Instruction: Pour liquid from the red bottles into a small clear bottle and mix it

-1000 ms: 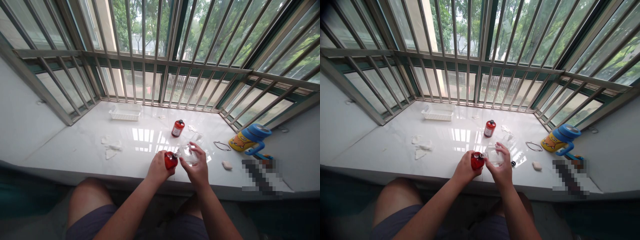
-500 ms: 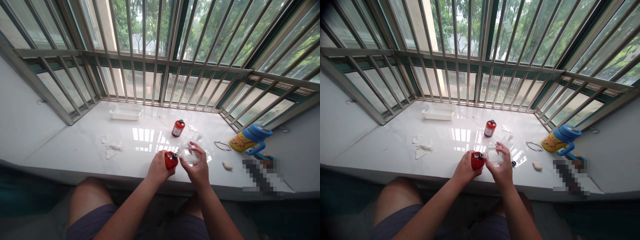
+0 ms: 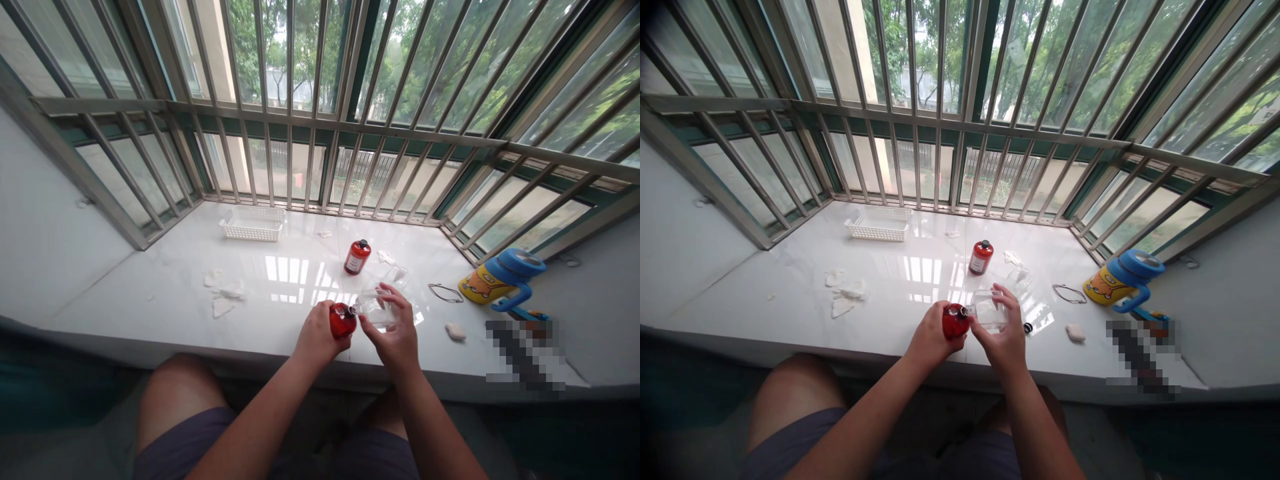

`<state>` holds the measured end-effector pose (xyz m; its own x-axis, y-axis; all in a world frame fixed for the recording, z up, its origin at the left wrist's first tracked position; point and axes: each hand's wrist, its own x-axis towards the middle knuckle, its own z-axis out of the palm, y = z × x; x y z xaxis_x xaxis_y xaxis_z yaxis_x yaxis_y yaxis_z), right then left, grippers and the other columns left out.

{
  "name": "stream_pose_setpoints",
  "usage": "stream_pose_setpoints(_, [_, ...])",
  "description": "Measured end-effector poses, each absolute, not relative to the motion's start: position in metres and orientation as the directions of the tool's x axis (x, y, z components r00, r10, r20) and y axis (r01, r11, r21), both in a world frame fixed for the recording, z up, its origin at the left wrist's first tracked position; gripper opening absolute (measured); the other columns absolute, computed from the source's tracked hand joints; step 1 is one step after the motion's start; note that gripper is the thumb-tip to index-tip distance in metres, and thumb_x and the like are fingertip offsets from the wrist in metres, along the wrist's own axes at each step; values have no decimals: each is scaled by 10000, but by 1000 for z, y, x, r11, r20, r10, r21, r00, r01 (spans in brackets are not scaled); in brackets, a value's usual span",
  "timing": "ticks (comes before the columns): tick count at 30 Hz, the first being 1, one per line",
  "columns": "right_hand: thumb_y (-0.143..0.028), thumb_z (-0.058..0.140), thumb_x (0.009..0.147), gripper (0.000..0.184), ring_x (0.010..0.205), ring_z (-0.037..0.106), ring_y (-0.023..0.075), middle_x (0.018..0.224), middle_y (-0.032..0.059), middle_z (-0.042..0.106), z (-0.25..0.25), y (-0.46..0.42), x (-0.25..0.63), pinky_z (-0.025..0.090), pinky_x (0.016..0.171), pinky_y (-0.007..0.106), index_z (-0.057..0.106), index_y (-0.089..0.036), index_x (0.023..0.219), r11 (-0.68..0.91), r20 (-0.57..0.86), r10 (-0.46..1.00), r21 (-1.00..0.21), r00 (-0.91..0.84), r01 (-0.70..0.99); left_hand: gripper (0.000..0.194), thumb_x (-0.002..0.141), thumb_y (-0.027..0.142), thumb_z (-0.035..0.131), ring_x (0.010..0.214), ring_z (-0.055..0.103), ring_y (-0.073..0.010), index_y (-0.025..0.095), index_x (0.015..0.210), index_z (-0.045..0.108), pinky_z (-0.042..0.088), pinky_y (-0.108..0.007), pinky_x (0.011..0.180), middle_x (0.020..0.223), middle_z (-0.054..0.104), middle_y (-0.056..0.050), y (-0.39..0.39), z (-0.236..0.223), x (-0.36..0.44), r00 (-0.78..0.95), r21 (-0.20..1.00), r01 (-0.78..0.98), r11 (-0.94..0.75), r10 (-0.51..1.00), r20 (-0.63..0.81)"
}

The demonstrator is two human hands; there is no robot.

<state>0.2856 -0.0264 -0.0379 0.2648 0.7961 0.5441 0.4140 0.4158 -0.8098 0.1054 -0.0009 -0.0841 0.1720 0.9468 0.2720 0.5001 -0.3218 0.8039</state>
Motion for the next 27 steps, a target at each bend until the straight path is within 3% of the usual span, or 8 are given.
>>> stream_pose_setpoints(27, [-370,856,829,482,1400,574,357,1499,126,579,-32,-26,286,493,1132,632,587,-290,1221,431,578,784,-769,226,472,606,729,285,847,1091,673,-301,241,1239,524,571,-451,978,1166,671,-78,0,-87,106,160,794,506,-336,941,297])
